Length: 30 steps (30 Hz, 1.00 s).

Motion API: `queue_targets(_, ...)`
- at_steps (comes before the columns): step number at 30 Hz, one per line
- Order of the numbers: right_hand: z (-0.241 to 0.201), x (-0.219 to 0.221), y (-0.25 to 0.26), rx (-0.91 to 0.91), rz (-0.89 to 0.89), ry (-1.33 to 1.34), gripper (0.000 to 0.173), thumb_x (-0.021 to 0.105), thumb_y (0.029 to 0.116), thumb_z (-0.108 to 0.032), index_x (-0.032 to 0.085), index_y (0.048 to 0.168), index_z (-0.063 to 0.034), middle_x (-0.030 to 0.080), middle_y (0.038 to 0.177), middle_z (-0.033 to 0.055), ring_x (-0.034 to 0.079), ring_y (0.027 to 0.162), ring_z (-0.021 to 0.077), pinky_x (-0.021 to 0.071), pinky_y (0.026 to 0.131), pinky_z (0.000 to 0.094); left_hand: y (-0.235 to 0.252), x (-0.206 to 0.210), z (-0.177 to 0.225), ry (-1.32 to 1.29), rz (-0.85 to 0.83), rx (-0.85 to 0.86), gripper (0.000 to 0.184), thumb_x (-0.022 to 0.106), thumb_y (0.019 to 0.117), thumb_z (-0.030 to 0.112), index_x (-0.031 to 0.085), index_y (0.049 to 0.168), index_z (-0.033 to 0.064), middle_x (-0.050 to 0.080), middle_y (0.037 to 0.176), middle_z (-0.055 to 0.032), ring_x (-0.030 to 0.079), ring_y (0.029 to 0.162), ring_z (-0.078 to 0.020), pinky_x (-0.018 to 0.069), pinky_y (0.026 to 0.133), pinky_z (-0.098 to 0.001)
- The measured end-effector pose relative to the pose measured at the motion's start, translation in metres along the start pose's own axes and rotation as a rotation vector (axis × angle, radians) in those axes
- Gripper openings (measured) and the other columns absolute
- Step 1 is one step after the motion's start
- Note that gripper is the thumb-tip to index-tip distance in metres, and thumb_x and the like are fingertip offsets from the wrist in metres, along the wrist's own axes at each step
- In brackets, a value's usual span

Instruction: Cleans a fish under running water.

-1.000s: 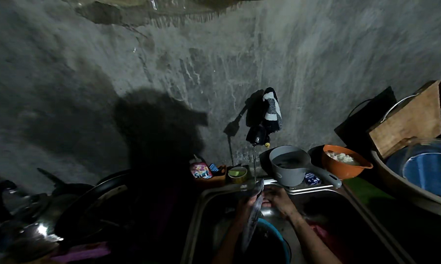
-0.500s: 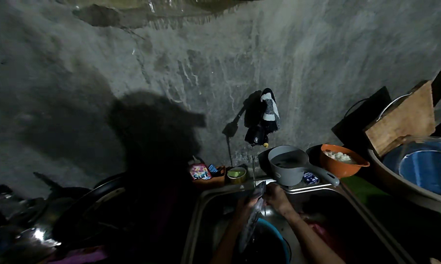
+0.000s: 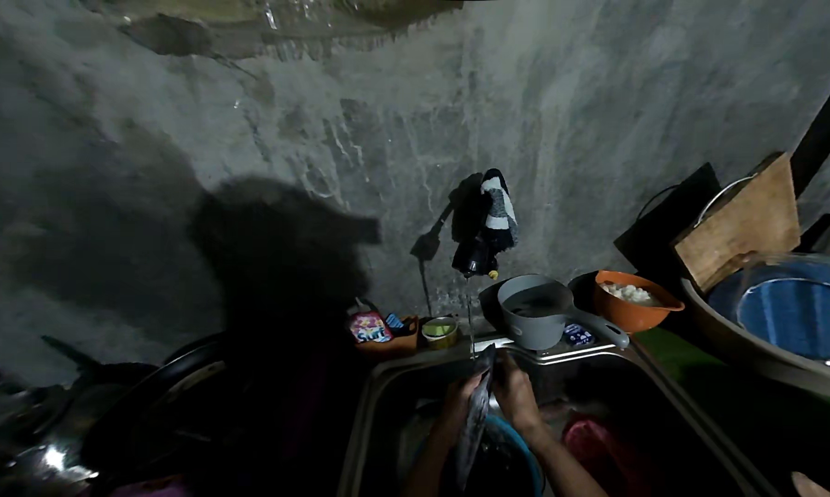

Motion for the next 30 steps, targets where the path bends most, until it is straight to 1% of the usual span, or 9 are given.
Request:
queue_targets(4,0.004,0.002,-0.001,-0.068,0.037,0.075,0.06,0.059,0.0958,-0.003,0.04,0.153,-0.0007,0.071,0.112,0.0193,0.071,0.099,0.0309,0.0558,0.093,0.0458,-0.001,0.0,0.001,-0.039,-0.015,0.041,0.035,0.043,0.1096,0.016,0.062,0.132,-0.0022,0.065,0.13,-0.0137,0.061,0.118,-0.013,0.0477,0.104,-0.0301)
queue_targets(10,0.006,0.012,-0.007,-0.164,0.29,0.169,0.042,0.062,0.0941,-0.001,0.053,0.135,0.0068,0.073,0.104,0.02,0.073,0.094,0.0321,0.0589,0.087,0.0482,0.0,0.0,0.002,-0.075,0.0,0.086,0.036,0.041,0.1096,0.016,0.061,0.131,-0.0038,0.065,0.129,-0.0146,0.062,0.117,-0.0132,0.0488,0.103,-0.0301)
queue_targets(12,0.005,0.012,-0.006,-0.155,0.327,0.202,0.036,0.062,0.093,0.001,0.057,0.128,0.009,0.072,0.099,0.0196,0.072,0.089,0.0293,0.0591,0.083,0.0448,-0.001,0.001,0.002,-0.081,0.024,0.123,0.036,0.041,0.109,0.014,0.061,0.131,-0.0057,0.065,0.129,-0.0166,0.062,0.117,-0.0143,0.0489,0.104,-0.0303)
queue_targets(17,0.0,0.003,0.005,0.065,0.164,0.287,0.028,0.062,0.0939,0.001,0.062,0.121,0.0089,0.071,0.103,0.0199,0.069,0.093,0.0272,0.0561,0.088,0.042,-0.011,0.003,0.007,-0.073,0.12,0.105,0.031,0.05,0.1065,0.015,0.062,0.126,-0.0063,0.067,0.121,-0.0165,0.064,0.109,-0.0146,0.0509,0.099,-0.0313)
queue_targets(20,-0.003,0.0,0.008,0.097,0.132,0.267,0.027,0.064,0.0931,0.002,0.064,0.119,0.0078,0.071,0.103,0.02,0.069,0.093,0.027,0.0555,0.089,0.042,-0.013,0.002,0.009,-0.047,0.146,0.095,0.03,0.054,0.1053,0.016,0.064,0.124,-0.0053,0.069,0.115,-0.0144,0.065,0.103,-0.0128,0.0525,0.095,-0.0305)
queue_targets(22,-0.004,0.001,0.007,0.068,0.168,0.26,0.028,0.064,0.0902,0.004,0.062,0.118,0.0072,0.07,0.099,0.0182,0.068,0.089,0.0269,0.0559,0.085,0.0427,-0.014,0.002,0.008,-0.031,0.152,0.1,0.031,0.055,0.1052,0.019,0.065,0.123,-0.004,0.07,0.114,-0.0137,0.066,0.103,-0.0129,0.0526,0.095,-0.031)
queue_targets(25,-0.006,0.004,-0.002,-0.032,0.206,0.142,0.03,0.06,0.0965,-0.003,0.058,0.125,0.0061,0.071,0.098,0.0193,0.071,0.09,0.0322,0.0572,0.085,0.0479,-0.011,0.001,0.008,-0.033,0.133,0.155,0.033,0.052,0.1056,0.02,0.065,0.124,-0.0043,0.07,0.117,-0.0145,0.066,0.107,-0.0135,0.0521,0.098,-0.0312)
queue_targets(27,-0.005,0.006,-0.01,-0.112,0.237,0.033,0.027,0.057,0.1001,-0.008,0.064,0.122,0.0056,0.073,0.095,0.0215,0.073,0.088,0.0369,0.058,0.083,0.0512,-0.011,0.002,0.012,-0.056,0.11,0.169,0.034,0.049,0.1063,0.018,0.064,0.126,-0.0045,0.069,0.121,-0.015,0.065,0.111,-0.0135,0.0509,0.101,-0.0307)
queue_targets(30,0.001,0.01,-0.016,-0.236,0.314,-0.066,0.025,0.059,0.0978,-0.006,0.072,0.116,0.005,0.075,0.098,0.0229,0.075,0.087,0.0397,0.0599,0.081,0.0526,-0.007,0.001,0.006,-0.073,0.127,0.149,0.033,0.049,0.1065,0.019,0.065,0.123,-0.0047,0.069,0.117,-0.0155,0.066,0.108,-0.0149,0.0525,0.098,-0.032)
Point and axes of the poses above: each hand's wrist, its own y-axis towards the middle knuckle, its own x-axis out of the palm, z = x × y, the point moved 4 cm from there along y, towards the middle knuckle
